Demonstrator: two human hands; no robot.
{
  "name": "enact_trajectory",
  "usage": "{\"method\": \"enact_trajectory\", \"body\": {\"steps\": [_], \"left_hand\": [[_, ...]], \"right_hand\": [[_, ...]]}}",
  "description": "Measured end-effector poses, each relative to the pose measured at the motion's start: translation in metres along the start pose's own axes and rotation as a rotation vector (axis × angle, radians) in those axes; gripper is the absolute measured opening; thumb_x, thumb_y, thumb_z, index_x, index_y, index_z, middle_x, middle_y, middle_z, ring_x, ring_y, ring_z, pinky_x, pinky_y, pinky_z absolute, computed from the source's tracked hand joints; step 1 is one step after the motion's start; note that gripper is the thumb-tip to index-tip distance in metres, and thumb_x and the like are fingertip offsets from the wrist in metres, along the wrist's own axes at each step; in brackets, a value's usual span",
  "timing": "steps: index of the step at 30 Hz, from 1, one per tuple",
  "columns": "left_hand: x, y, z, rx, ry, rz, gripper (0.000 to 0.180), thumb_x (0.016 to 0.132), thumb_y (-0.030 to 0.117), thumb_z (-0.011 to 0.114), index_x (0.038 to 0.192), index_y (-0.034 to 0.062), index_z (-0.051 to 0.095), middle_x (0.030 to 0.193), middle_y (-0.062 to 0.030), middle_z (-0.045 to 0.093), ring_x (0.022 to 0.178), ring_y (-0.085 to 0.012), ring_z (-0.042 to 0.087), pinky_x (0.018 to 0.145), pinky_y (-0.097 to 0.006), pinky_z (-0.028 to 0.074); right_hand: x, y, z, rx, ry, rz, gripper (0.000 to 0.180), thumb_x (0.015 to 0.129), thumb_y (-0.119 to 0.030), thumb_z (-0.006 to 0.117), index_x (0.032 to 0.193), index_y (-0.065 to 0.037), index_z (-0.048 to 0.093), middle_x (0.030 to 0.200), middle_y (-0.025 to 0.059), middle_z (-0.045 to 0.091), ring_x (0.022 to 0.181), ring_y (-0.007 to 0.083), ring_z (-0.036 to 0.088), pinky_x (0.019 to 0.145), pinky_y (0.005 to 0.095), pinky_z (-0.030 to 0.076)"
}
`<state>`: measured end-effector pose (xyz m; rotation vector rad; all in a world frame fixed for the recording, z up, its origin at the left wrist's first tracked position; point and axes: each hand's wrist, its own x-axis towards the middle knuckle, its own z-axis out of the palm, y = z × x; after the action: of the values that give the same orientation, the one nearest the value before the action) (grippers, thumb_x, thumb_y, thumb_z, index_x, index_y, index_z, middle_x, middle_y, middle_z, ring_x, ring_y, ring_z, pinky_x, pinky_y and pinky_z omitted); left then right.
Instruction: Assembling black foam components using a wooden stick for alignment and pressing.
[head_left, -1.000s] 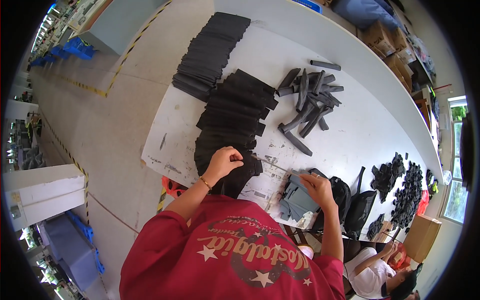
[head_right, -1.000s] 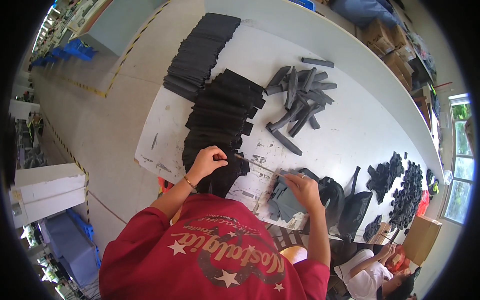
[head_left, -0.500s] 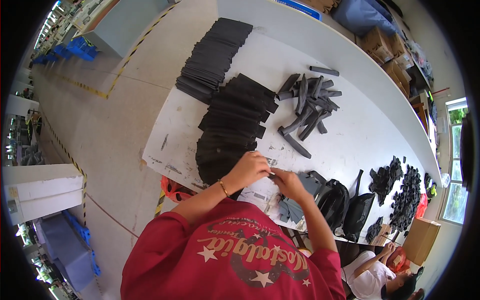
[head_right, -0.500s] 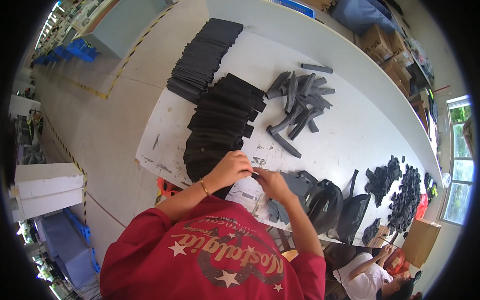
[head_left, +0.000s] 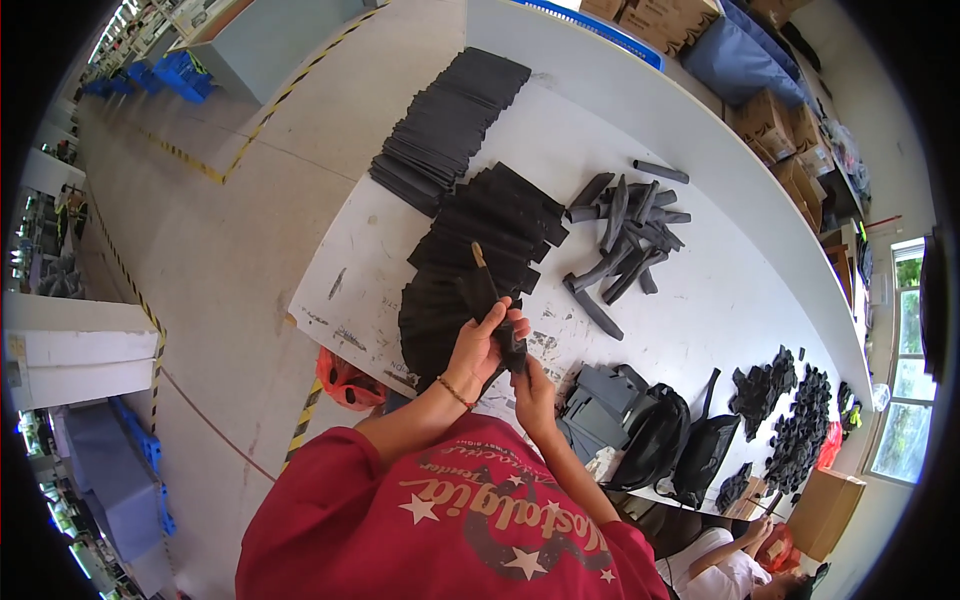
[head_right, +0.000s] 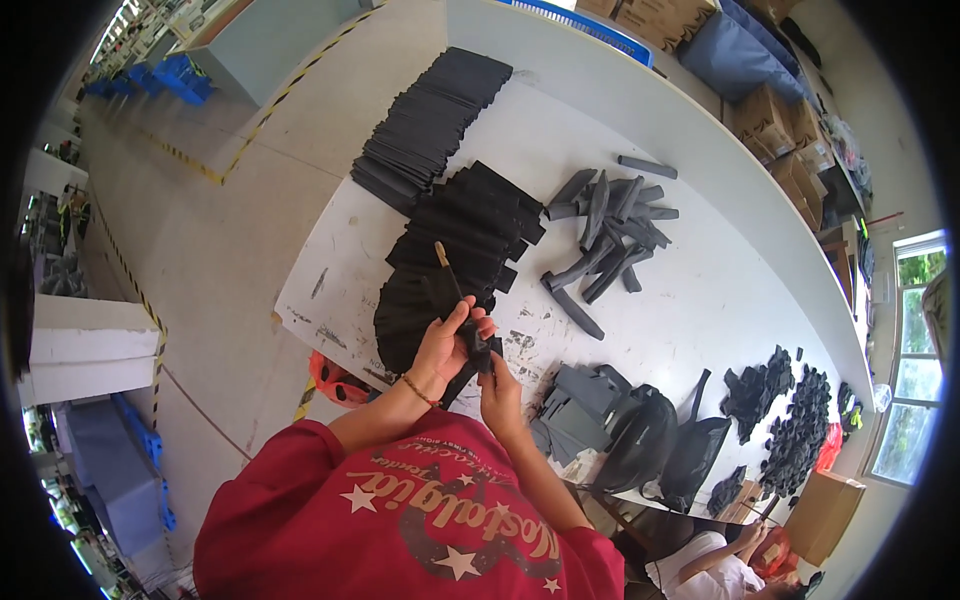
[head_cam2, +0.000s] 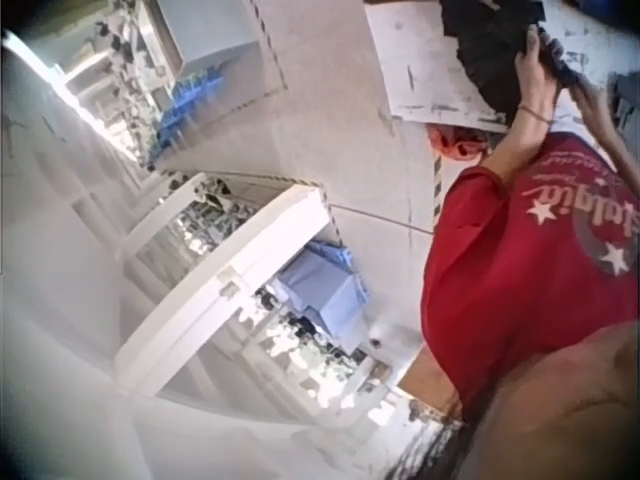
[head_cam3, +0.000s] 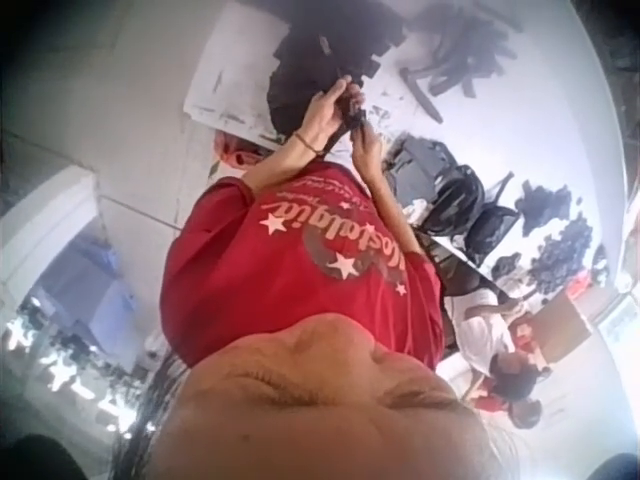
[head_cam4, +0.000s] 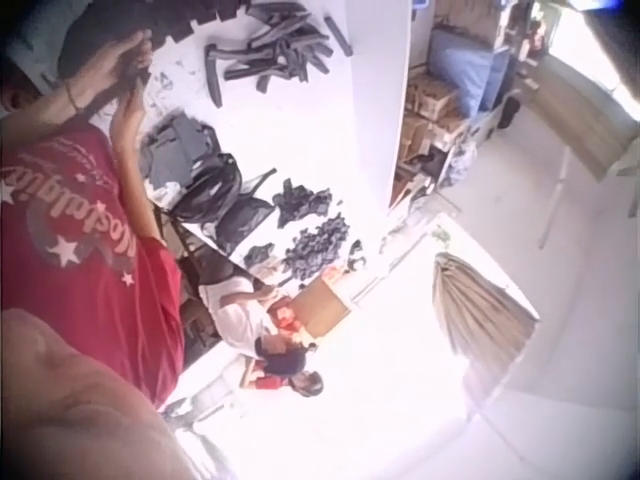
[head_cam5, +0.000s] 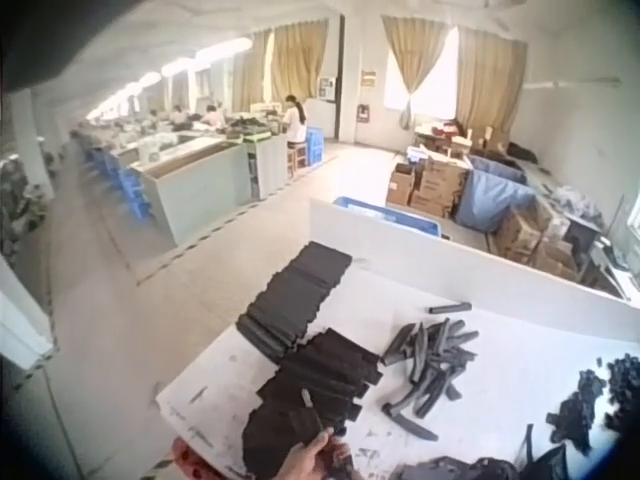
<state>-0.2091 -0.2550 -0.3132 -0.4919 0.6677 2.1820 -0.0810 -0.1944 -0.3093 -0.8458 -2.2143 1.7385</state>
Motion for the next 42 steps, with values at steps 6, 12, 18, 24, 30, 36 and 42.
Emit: {"method": "enact_trajectory", "body": {"steps": [6,12,18,24,30,36,42], "left_hand": [[0.013,0.023,0.009,0.146,0.147,0.061,0.024,0.085,0.023,0.071,0.097,0.0037,0.065,0.081,-0.0087,0.067,0.068,-0.0196,0.064,0.058,-0.030,0.051],[0.025,0.053,0.018,0.329,0.147,0.202,0.023,0.086,0.025,0.069,0.089,0.0018,0.065,0.054,-0.0011,0.051,0.038,-0.0081,0.040,0.036,-0.021,0.025],[0.065,0.123,0.050,0.063,-0.005,0.343,0.026,0.091,0.034,0.063,0.091,0.0072,0.062,0.053,0.0044,0.044,0.040,-0.0047,0.031,0.040,-0.021,0.023],[0.088,0.040,0.006,-0.474,0.200,-0.140,0.030,0.096,0.032,0.053,0.081,0.0065,0.060,0.064,-0.0017,0.057,0.049,-0.0087,0.048,0.044,-0.020,0.040],[0.086,0.028,0.005,-0.501,0.155,-0.342,0.033,0.096,0.030,0.052,0.080,0.0015,0.057,0.067,-0.0073,0.059,0.052,-0.0146,0.054,0.048,-0.023,0.048],[0.095,0.021,-0.005,-0.456,0.123,-0.420,0.026,0.095,0.026,0.055,0.084,0.0026,0.057,0.072,-0.0071,0.060,0.054,-0.0136,0.054,0.048,-0.023,0.048],[0.077,0.010,0.024,-0.189,0.233,-0.096,0.020,0.095,0.023,0.057,0.086,0.0047,0.058,0.072,-0.0058,0.059,0.055,-0.0122,0.051,0.050,-0.022,0.044]], "right_hand": [[-0.036,0.012,-0.017,-0.009,-0.233,0.168,0.026,0.098,-0.012,0.044,0.118,0.000,0.057,0.062,-0.0014,0.044,0.057,0.0069,0.041,0.053,0.0239,0.037],[-0.082,0.026,-0.065,-0.078,-0.390,0.221,0.024,0.096,-0.014,0.048,0.113,-0.001,0.061,0.064,0.0020,0.051,0.058,0.0094,0.046,0.055,0.0261,0.040],[-0.117,0.015,-0.105,-0.037,-0.157,0.330,0.019,0.092,-0.017,0.058,0.100,0.000,0.064,0.067,-0.0001,0.053,0.060,0.0070,0.045,0.056,0.0244,0.039],[-0.003,-0.028,-0.043,-0.018,0.176,-0.061,0.009,0.086,-0.010,0.067,0.089,-0.002,0.063,0.064,-0.0031,0.048,0.058,0.0045,0.040,0.052,0.0221,0.034],[0.028,-0.046,-0.023,0.167,0.230,-0.151,0.009,0.086,-0.005,0.065,0.095,-0.002,0.066,0.064,-0.0003,0.048,0.057,0.0055,0.041,0.051,0.0226,0.033],[0.051,-0.046,-0.017,-0.052,0.243,-0.231,0.015,0.084,-0.002,0.064,0.099,-0.001,0.067,0.064,0.0016,0.050,0.055,0.0070,0.042,0.050,0.0235,0.034],[0.051,-0.050,-0.022,-0.199,0.267,-0.171,0.019,0.077,-0.002,0.068,0.096,-0.001,0.068,0.067,0.0123,0.059,0.056,0.0218,0.057,0.053,0.0311,0.044]]}}
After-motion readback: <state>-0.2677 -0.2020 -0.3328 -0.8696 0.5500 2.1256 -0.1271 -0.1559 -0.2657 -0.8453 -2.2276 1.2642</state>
